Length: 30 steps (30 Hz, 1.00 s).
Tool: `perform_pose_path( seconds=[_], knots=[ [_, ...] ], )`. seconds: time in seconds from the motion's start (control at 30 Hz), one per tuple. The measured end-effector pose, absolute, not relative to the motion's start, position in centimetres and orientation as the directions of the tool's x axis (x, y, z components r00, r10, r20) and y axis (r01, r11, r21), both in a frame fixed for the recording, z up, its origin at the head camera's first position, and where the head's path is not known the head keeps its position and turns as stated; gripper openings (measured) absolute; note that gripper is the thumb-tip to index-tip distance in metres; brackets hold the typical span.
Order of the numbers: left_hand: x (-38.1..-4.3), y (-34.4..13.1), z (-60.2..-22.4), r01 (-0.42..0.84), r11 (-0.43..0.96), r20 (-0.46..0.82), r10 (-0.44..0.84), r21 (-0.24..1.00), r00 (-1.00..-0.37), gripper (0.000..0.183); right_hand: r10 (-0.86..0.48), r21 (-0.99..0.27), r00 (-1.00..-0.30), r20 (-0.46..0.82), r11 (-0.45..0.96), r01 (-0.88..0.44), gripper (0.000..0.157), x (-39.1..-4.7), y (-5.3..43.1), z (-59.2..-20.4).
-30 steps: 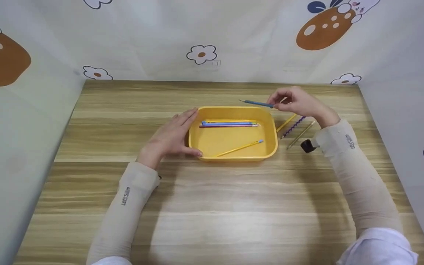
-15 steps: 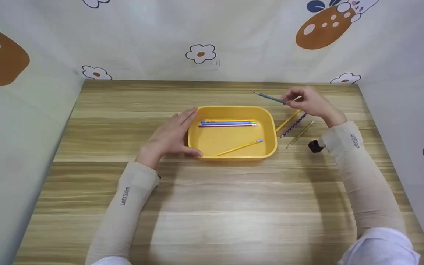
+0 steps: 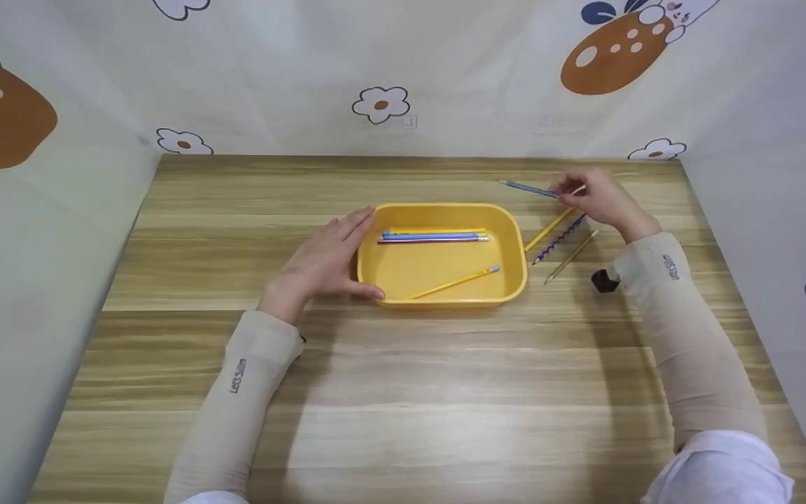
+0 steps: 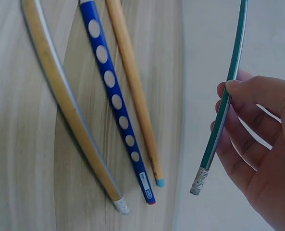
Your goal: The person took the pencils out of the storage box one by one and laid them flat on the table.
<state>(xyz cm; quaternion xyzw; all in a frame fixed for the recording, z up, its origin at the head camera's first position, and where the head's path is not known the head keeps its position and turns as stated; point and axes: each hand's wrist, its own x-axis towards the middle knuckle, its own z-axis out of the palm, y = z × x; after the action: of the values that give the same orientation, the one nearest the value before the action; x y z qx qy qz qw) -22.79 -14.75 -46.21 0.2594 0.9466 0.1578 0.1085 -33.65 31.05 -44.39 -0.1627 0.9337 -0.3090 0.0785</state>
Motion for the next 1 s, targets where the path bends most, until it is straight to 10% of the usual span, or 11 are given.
perform_pose_path(
  seconds=[1.0],
  knots=[
    [-22.7, -14.7, -46.3, 0.449, 0.822, -0.125, 0.516, 0.35, -0.847, 0.131, -0.445, -0.278, -0.891, -0.087, 0.87, -0.407, 0.012, -35.9, 30.6, -46.6]
  ],
)
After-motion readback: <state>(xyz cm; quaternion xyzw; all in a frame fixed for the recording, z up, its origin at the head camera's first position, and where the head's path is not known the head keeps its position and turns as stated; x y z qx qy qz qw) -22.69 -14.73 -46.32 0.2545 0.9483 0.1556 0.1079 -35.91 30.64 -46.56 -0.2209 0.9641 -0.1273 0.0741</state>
